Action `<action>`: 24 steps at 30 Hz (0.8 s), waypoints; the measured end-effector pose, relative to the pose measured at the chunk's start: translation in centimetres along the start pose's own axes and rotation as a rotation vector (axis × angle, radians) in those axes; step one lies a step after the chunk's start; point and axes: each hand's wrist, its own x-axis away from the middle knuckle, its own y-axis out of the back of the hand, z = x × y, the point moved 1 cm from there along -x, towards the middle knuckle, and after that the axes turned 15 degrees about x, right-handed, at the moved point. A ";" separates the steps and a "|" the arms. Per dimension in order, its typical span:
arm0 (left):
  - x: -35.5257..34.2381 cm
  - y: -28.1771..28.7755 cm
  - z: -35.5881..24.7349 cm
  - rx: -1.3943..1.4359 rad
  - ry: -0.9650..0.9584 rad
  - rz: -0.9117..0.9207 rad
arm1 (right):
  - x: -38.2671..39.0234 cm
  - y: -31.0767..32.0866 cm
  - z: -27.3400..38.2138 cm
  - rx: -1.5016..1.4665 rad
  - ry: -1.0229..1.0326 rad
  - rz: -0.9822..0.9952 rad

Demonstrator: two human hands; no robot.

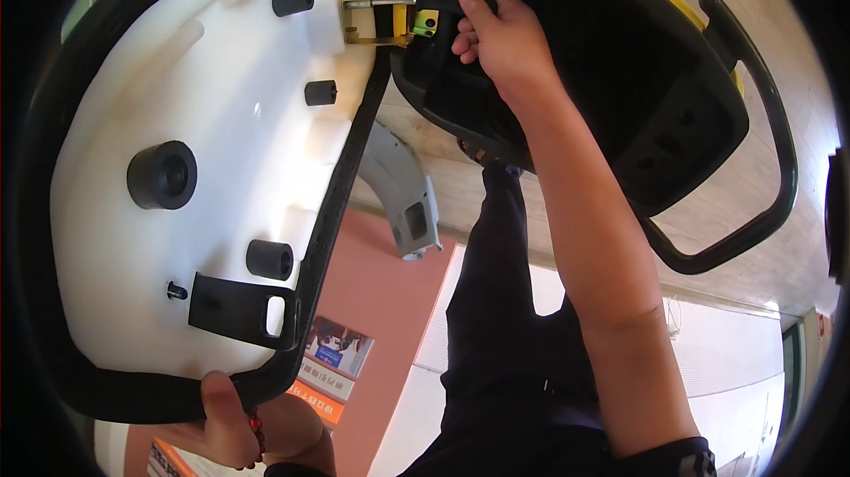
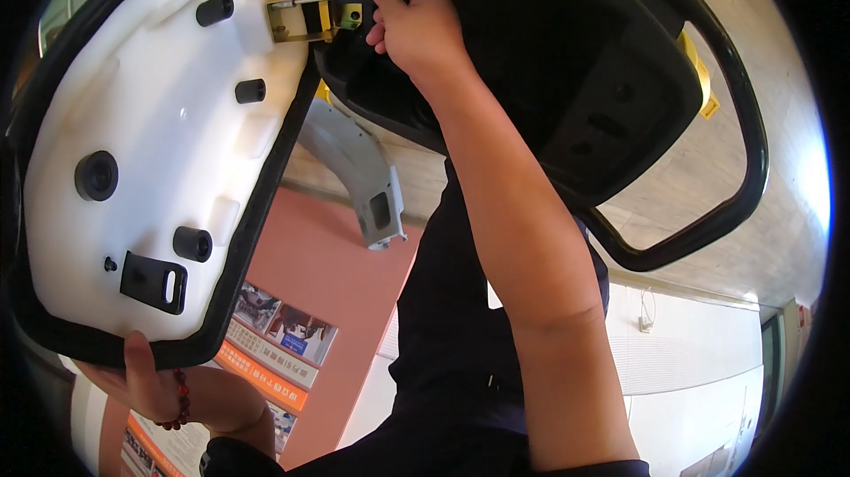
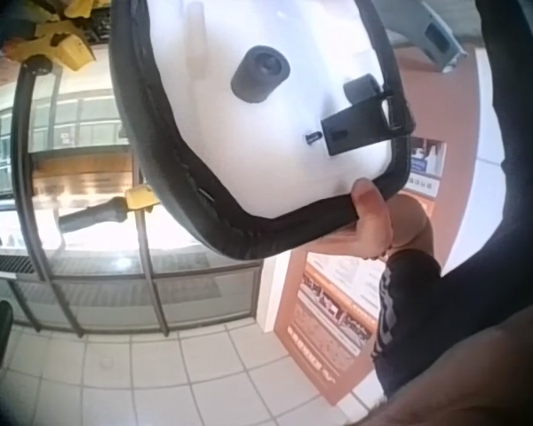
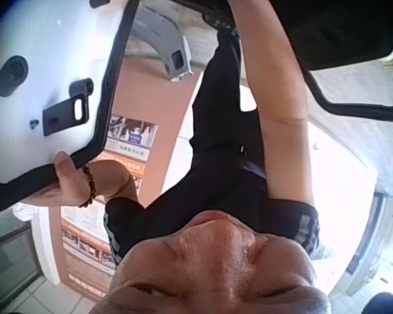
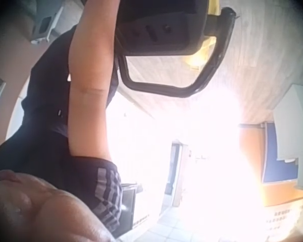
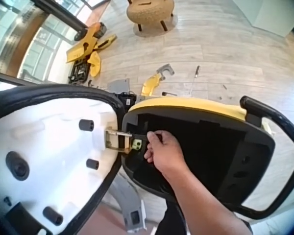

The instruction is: Tightening the hinge bolts of an electric scooter seat using a nut driver.

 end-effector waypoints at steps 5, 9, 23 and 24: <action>0.3 0.1 -0.1 -0.007 0.021 0.000 | -0.5 -0.5 -0.6 0.024 0.068 -0.022; 0.2 0.0 -0.2 -0.051 -0.012 0.016 | -0.2 -0.1 -0.2 0.090 0.137 -0.010; -1.7 2.9 -0.4 -0.480 -0.017 0.398 | -0.8 0.7 -0.2 0.014 -0.050 0.130; -1.2 2.5 -0.4 -0.424 0.015 0.273 | -0.8 0.4 -0.3 0.015 -0.049 0.130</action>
